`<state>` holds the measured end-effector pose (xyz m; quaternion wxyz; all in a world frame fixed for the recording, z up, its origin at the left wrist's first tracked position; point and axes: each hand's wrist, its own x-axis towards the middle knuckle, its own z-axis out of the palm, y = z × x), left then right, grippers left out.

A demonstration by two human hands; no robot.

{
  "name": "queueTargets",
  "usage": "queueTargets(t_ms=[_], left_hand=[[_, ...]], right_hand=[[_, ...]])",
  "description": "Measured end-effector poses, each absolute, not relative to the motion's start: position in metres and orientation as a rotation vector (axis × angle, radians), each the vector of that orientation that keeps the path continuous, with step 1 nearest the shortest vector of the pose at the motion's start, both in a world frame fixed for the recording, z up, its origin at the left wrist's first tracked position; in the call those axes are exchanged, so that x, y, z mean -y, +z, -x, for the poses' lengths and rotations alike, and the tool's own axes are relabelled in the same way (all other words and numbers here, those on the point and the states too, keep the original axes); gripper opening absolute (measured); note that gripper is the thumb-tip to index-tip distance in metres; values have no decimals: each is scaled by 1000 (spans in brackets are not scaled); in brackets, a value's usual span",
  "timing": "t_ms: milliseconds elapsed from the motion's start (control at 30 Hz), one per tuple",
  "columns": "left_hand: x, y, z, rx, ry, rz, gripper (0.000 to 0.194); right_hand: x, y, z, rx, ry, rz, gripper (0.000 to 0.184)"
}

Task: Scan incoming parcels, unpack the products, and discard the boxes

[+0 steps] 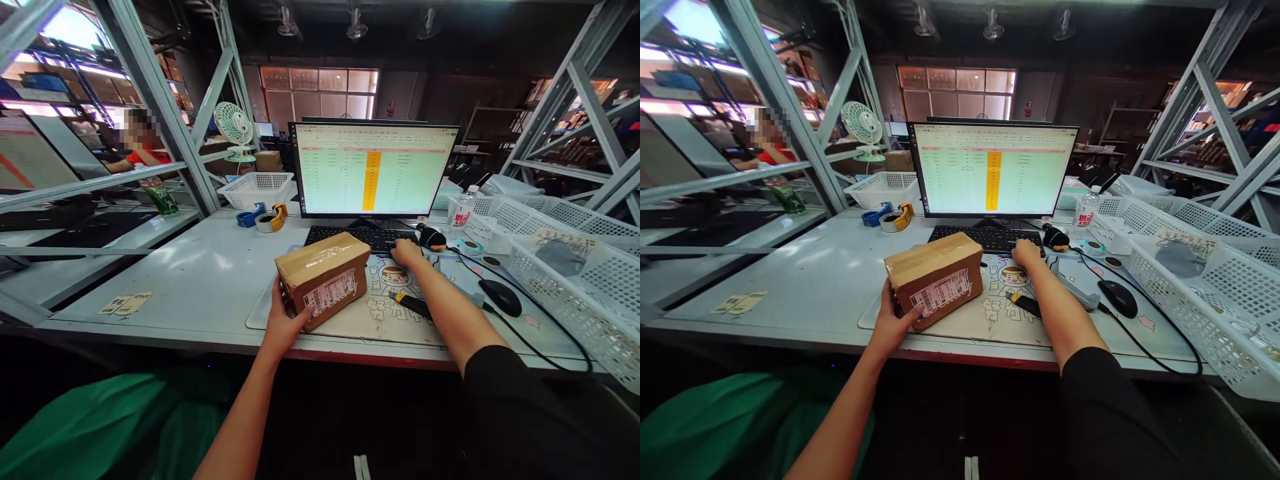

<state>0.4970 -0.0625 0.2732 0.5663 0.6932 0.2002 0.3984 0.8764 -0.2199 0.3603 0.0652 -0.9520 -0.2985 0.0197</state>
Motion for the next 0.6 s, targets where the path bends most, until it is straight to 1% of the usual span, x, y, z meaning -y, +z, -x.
queueTargets(t_ms=[200, 367, 500, 533, 600], left_hand=[[57, 271, -495, -481, 891, -1633, 125], [53, 267, -495, -462, 871, -1636, 127], [59, 271, -497, -453, 903, -1651, 132], [61, 272, -498, -458, 923, -1649, 134], [65, 274, -499, -481, 946, -1641, 137]], right_hand=[[205, 369, -875, 943, 122, 2868, 51], [204, 381, -852, 1044, 73, 2813, 54], [244, 383, -822, 1267, 149, 2744, 48], [261, 380, -814, 1323, 191, 2732, 48], [300, 370, -801, 1406, 264, 2731, 55]])
